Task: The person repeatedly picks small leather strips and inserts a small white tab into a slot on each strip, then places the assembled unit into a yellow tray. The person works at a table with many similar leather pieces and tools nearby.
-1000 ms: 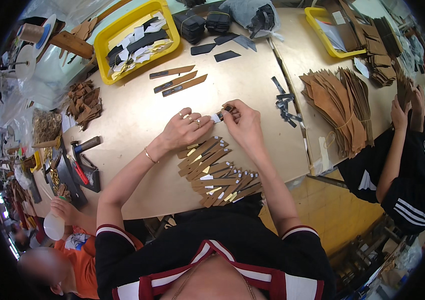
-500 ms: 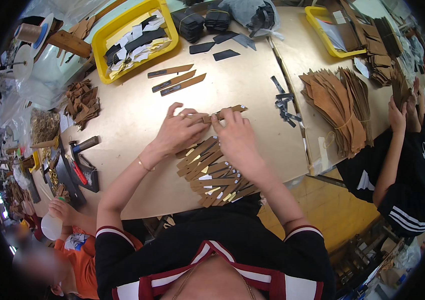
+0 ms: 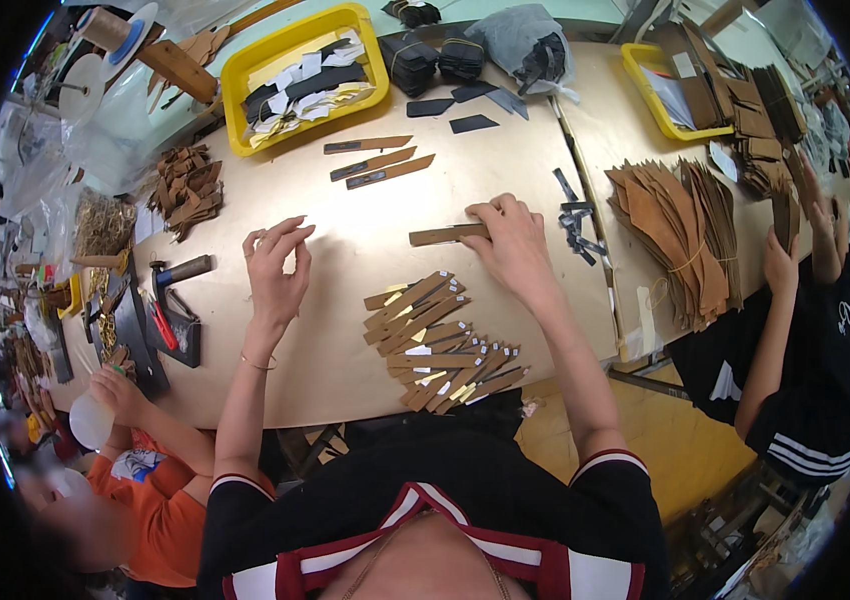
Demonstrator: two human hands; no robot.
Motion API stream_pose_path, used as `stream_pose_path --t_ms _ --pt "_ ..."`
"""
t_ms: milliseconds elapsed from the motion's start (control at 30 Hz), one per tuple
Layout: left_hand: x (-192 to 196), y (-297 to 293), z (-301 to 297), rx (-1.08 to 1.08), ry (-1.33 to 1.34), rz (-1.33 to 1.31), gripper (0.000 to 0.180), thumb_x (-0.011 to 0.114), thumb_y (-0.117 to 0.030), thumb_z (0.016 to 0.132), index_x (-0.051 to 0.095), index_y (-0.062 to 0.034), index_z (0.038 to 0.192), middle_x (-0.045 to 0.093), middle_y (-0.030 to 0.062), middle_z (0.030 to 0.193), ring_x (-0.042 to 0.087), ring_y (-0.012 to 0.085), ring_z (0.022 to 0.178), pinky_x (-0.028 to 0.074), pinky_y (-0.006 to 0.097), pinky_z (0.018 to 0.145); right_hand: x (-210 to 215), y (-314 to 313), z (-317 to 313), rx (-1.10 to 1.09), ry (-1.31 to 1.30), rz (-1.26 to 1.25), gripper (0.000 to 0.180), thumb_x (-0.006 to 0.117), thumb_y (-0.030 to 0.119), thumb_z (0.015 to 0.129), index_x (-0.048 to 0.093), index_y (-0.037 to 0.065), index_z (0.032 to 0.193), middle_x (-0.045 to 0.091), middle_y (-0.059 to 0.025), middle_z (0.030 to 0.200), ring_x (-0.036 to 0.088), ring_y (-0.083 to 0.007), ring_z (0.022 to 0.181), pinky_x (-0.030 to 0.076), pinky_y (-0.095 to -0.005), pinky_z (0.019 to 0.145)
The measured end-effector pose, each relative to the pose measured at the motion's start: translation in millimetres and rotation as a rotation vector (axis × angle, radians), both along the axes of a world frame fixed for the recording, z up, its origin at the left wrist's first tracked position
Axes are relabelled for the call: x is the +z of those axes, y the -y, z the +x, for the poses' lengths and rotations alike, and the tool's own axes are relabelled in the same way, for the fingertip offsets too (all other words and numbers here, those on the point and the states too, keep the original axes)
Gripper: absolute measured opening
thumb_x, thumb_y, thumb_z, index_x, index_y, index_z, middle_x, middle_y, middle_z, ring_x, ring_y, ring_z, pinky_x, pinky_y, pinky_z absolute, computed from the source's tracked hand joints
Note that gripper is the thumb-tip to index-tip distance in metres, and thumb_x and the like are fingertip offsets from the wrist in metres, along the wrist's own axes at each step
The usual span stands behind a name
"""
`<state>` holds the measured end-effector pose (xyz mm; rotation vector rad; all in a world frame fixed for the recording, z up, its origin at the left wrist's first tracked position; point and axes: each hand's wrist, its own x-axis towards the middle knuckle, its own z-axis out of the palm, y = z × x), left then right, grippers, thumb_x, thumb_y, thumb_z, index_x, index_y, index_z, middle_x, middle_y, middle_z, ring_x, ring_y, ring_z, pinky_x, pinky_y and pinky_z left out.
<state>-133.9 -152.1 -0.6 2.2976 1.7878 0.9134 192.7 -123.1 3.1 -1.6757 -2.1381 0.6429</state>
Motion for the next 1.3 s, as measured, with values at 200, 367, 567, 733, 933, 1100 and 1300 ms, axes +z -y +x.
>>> stream_pose_path --t_ms 200,367,567,733,933,1100,1300 --pt "-8 -31 17 -0.048 0.05 -0.015 0.018 0.068 -0.009 0.088 0.072 -0.0101 0.105 0.07 0.0058 0.113 0.064 0.0205 0.102 0.036 0.042 0.102 6 1 -5 0.089 -0.416 -0.406 0.03 0.073 0.024 0.089 0.072 0.005 0.112 0.07 -0.01 0.097 0.065 -0.0275 0.091 0.049 -0.0386 0.09" --pt "-21 -64 51 -0.124 -0.025 -0.013 0.021 0.069 -0.021 0.089 0.071 -0.0092 0.107 0.066 0.012 0.12 0.061 0.0269 0.109 0.036 0.043 0.103 4 0 -17 0.243 -0.306 -0.117 0.035 0.069 0.034 0.093 0.071 0.007 0.115 0.064 -0.0159 0.119 0.057 -0.029 0.115 0.04 -0.0426 0.103" --pt "-33 -93 78 -0.167 -0.249 0.032 0.019 0.067 -0.02 0.091 0.071 -0.0099 0.106 0.063 0.01 0.123 0.059 0.0253 0.11 0.035 0.044 0.104 -25 -87 -20 -0.137 0.349 0.323 0.046 0.052 0.041 0.1 0.058 0.018 0.138 0.025 -0.0193 0.16 0.018 -0.0386 0.148 0.014 -0.0556 0.118" --pt "-32 -101 76 -0.214 -0.301 0.041 0.016 0.068 -0.016 0.089 0.071 -0.0083 0.103 0.064 0.0077 0.119 0.058 0.0229 0.111 0.035 0.043 0.104 -32 -66 -17 -0.074 0.278 0.198 0.05 0.05 0.042 0.1 0.055 0.013 0.141 0.016 -0.0199 0.163 0.008 -0.0386 0.151 0.007 -0.0589 0.119" --pt "-11 -73 84 -0.269 0.045 -0.012 0.01 0.062 -0.01 0.09 0.067 -0.006 0.097 0.066 0.0098 0.109 0.062 0.0264 0.101 0.041 0.045 0.097 -16 21 -21 -0.018 0.13 0.082 0.058 0.057 0.044 0.097 0.055 0.003 0.138 0.023 -0.023 0.159 0.016 -0.0409 0.149 0.013 -0.0575 0.119" --pt "15 -38 102 -0.463 0.238 -0.482 0.013 0.059 -0.006 0.093 0.062 -0.0056 0.106 0.068 0.0137 0.085 0.065 0.0315 0.08 0.048 0.039 0.078 -4 14 -3 -0.041 -0.71 -0.106 0.063 0.076 0.031 0.087 0.054 0.002 0.139 0.054 -0.0172 0.137 0.054 -0.0268 0.121 0.042 -0.0406 0.103" --pt "13 -35 119 -0.345 0.691 -0.85 0.015 0.058 -0.008 0.098 0.061 0.0018 0.109 0.067 0.0078 0.077 0.064 0.0134 0.069 0.051 0.027 0.064 1 -3 0 -0.098 -0.871 -0.467 0.045 0.074 0.009 0.087 0.06 0.001 0.13 0.068 -0.0061 0.109 0.063 -0.0083 0.089 0.051 -0.023 0.077"
